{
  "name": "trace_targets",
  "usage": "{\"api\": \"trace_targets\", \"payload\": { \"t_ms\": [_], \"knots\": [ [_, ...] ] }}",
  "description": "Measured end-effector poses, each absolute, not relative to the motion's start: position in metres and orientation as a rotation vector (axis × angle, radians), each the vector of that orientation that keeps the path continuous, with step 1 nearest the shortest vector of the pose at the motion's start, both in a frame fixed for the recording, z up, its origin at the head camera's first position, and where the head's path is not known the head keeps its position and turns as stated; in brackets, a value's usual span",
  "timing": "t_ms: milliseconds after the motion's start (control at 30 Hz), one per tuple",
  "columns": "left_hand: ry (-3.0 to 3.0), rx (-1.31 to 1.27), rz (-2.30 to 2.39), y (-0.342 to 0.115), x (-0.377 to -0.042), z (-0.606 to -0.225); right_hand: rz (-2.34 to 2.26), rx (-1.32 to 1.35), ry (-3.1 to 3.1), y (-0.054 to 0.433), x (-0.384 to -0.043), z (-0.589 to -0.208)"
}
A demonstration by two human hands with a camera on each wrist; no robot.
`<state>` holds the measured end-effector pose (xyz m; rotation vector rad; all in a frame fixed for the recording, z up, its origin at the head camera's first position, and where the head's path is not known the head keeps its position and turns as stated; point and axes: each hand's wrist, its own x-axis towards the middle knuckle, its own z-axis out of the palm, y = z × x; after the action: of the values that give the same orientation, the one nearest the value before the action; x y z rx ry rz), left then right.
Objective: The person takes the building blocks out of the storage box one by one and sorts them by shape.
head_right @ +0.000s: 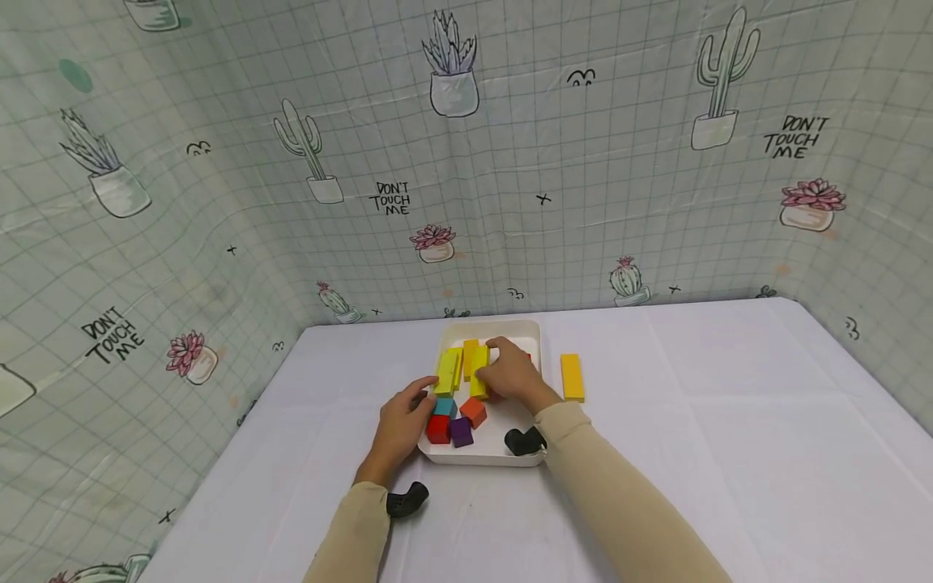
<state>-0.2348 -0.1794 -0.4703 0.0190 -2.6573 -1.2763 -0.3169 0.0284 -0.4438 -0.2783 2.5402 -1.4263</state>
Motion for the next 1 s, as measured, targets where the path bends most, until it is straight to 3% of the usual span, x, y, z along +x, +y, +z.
{"api": "trace_targets", "payload": {
  "t_ms": [1000],
  "knots": [
    [-2.639, -0.026, -1.237, -0.181, -0.238, -0.475, -1.868, -0.215, 2.194, 0.064, -0.292, -0.42]
  ]
}}
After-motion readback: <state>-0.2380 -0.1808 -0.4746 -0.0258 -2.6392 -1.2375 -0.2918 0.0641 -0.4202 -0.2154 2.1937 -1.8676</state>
